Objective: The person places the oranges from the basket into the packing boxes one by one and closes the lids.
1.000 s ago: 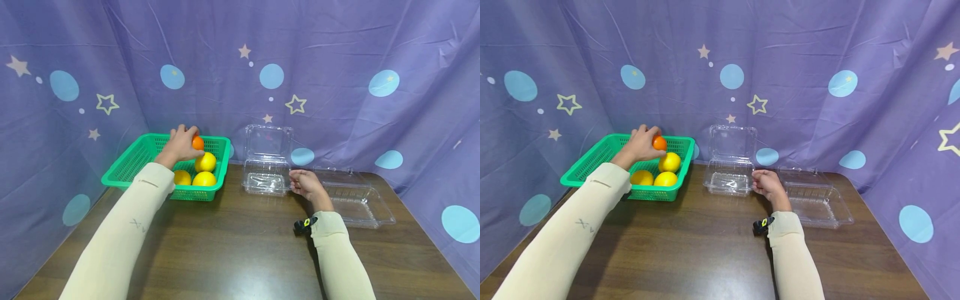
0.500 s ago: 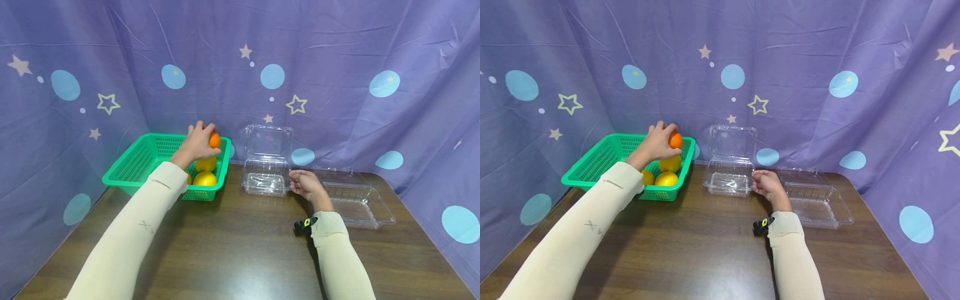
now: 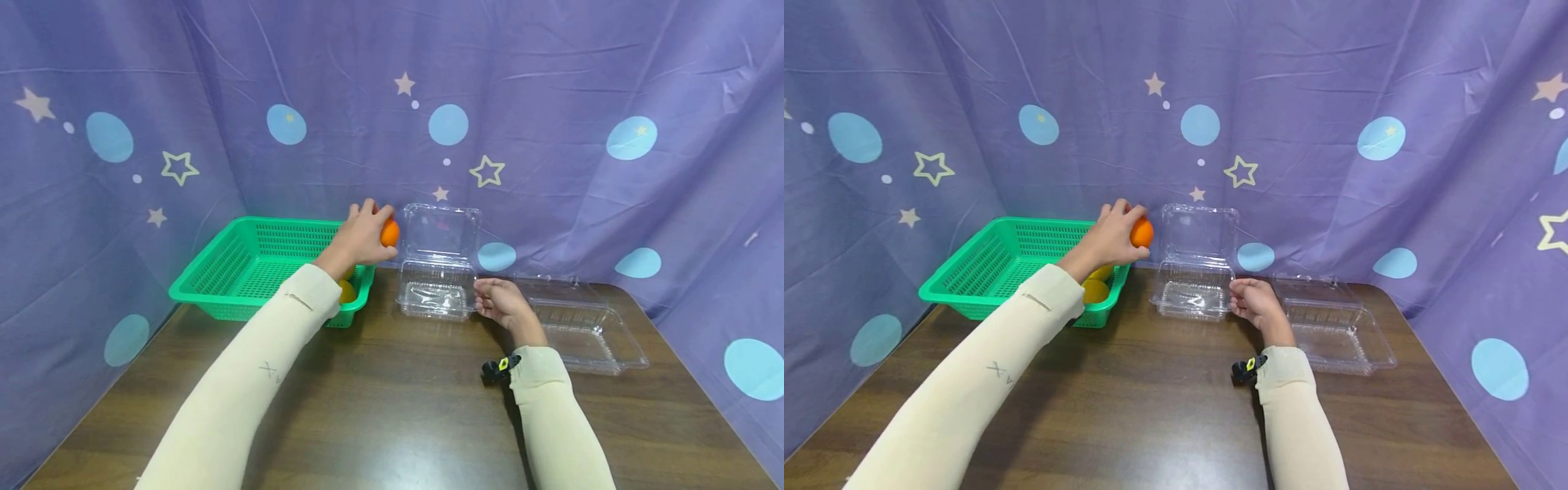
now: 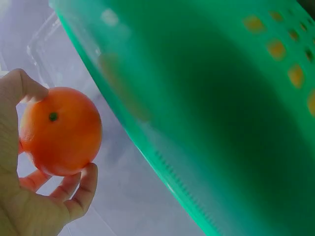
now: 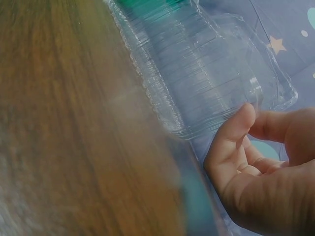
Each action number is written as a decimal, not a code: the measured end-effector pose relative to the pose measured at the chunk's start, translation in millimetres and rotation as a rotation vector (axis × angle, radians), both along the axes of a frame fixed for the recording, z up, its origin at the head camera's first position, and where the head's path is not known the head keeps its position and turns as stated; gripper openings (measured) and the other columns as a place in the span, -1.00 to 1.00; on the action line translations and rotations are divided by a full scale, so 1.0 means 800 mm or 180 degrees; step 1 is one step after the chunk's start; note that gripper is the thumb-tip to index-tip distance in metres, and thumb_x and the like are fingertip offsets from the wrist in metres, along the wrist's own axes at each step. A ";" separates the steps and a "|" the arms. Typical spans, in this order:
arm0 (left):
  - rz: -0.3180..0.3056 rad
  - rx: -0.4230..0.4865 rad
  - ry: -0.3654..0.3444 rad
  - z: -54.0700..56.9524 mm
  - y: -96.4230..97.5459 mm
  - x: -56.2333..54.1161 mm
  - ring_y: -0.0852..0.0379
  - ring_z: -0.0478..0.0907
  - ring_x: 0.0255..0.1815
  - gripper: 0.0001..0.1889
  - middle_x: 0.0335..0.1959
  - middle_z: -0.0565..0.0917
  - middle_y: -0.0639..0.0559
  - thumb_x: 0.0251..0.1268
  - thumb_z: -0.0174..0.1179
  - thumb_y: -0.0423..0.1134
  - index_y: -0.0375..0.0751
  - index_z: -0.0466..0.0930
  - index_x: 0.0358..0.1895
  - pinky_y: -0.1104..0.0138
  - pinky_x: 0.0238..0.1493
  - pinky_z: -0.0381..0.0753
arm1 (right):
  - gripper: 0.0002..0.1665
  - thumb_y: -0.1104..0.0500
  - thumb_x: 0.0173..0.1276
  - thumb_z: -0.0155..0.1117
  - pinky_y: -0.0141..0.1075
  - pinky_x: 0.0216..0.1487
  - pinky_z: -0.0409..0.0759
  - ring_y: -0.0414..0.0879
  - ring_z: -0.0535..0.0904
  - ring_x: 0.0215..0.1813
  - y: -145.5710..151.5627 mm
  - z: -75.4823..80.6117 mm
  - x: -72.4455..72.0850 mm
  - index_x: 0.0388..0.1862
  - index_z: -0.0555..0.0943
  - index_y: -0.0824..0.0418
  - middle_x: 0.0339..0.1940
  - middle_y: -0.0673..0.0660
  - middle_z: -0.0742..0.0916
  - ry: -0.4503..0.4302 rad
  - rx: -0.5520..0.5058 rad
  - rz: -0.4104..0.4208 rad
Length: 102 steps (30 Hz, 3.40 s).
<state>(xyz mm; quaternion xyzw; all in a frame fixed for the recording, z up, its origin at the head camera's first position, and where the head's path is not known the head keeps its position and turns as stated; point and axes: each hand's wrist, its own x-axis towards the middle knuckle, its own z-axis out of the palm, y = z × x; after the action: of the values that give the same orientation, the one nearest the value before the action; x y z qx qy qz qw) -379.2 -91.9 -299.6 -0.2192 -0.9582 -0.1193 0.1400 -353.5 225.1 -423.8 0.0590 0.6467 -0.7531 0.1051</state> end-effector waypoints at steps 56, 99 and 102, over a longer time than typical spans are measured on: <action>-0.0234 -0.0224 -0.0640 -0.103 0.117 0.007 -0.17 0.40 0.18 -0.39 0.20 0.49 -0.07 -0.02 0.54 -0.02 0.06 0.59 0.18 0.03 0.15 0.50 | -0.85 0.34 0.60 0.00 -0.43 -0.39 0.52 -0.23 0.47 -0.50 0.001 -0.004 0.000 0.04 0.43 0.38 -0.46 0.00 0.56 0.0041 -0.0060 -0.0028; -0.0033 -0.0073 -0.0423 -0.032 0.008 0.010 -0.22 0.35 0.27 -0.45 0.37 0.43 -0.20 0.47 0.18 -0.01 -0.08 0.46 0.44 -0.05 0.28 0.39 | -0.65 0.30 0.62 0.02 -0.40 -0.38 0.56 -0.21 0.49 -0.46 0.003 -0.005 0.001 0.25 0.37 0.47 -0.38 0.05 0.58 -0.0012 0.0084 -0.0082; 0.0014 -0.0068 -0.0458 -0.030 -0.006 0.007 -0.23 0.35 0.27 -0.45 0.38 0.42 -0.21 0.49 0.15 -0.01 -0.08 0.42 0.47 -0.06 0.31 0.37 | -0.67 0.30 0.61 0.02 -0.40 -0.38 0.56 -0.21 0.49 -0.45 0.004 -0.005 0.002 0.23 0.37 0.47 -0.36 0.06 0.58 0.0002 0.0063 -0.0086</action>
<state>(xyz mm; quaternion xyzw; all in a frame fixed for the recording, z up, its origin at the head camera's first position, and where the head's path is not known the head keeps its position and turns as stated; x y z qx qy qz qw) -373.5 -96.8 -323.8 -0.2094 -0.9675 -0.1242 0.0688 -352.1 228.5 -427.5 0.0685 0.6533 -0.7481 0.0942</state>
